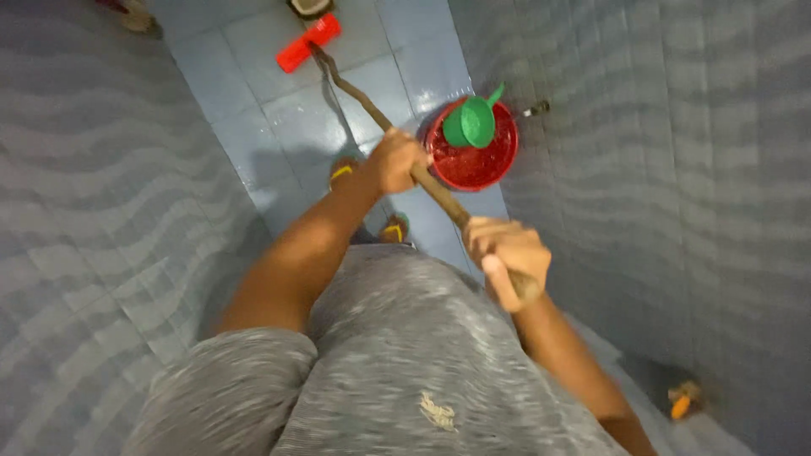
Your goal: Scrubbing the floor of a bathroom with a long-handled brush.
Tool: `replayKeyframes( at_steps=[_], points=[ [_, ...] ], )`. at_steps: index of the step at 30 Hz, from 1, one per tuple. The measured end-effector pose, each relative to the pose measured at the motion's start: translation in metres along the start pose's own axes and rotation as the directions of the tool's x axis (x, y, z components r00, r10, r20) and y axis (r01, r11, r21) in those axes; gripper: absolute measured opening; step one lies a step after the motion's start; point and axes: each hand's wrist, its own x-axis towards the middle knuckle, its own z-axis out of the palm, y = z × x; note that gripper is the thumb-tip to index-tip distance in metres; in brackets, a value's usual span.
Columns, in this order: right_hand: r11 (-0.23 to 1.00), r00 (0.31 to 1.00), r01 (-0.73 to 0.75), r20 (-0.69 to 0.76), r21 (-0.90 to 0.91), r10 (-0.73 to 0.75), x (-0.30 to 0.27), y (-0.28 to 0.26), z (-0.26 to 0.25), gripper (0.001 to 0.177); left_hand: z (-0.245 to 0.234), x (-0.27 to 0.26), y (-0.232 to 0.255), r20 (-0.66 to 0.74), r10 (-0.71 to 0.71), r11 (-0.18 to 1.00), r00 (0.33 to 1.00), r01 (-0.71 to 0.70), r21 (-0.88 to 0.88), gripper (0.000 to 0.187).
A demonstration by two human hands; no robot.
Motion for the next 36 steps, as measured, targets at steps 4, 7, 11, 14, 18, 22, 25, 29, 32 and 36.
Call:
replayKeyframes(
  at_steps=[4,7,11,14,18,22,25,29,32,36],
  points=[
    [0.980,0.987,-0.134,0.071,-0.145,0.145,0.036,-0.060,0.026,0.042,-0.021,-0.004,0.041,0.236,0.016,1.000,0.972,-0.020,0.014,0.007],
    [0.981,0.977,-0.183,0.096,-0.056,0.188,0.037,-0.067,0.022,0.039,-0.027,-0.005,0.066,0.276,-0.084,0.992,0.957,0.055,0.110,0.018],
    [0.986,0.984,-0.163,0.072,-0.030,0.165,0.064,-0.044,0.034,0.040,-0.032,-0.010,0.022,0.181,-0.064,0.998,0.981,0.064,0.008,0.009],
    [0.988,0.989,-0.142,0.042,-0.056,0.145,0.074,-0.011,0.032,0.040,-0.047,0.003,-0.008,0.117,-0.059,0.997,0.991,0.054,0.048,0.014],
    [0.981,0.982,-0.160,0.086,-0.112,0.170,0.072,0.004,0.035,0.038,-0.059,0.009,-0.030,0.239,-0.138,0.967,0.961,0.079,0.242,0.020],
    [0.964,0.966,-0.220,0.105,-0.150,0.237,0.073,-0.040,0.035,0.041,-0.051,-0.006,0.009,0.280,-0.242,0.967,0.929,0.207,0.150,0.012],
    [0.967,0.965,-0.232,0.101,-0.102,0.242,0.062,-0.049,0.027,0.038,-0.046,-0.004,0.036,0.262,-0.230,0.973,0.937,0.225,0.051,0.006],
    [0.973,0.970,-0.224,0.078,-0.062,0.228,0.068,-0.014,0.034,0.041,-0.058,-0.002,-0.001,0.200,-0.158,0.984,0.967,0.138,0.114,0.013],
    [0.974,0.975,-0.198,0.085,-0.109,0.207,0.074,0.024,0.040,0.038,-0.065,-0.007,-0.043,0.126,-0.161,0.967,0.979,0.131,0.218,0.017],
    [0.963,0.952,-0.223,0.178,-0.154,0.249,0.091,0.002,0.047,0.039,-0.061,-0.007,-0.047,0.301,-0.206,0.947,0.931,0.112,0.302,0.009]
  ],
)
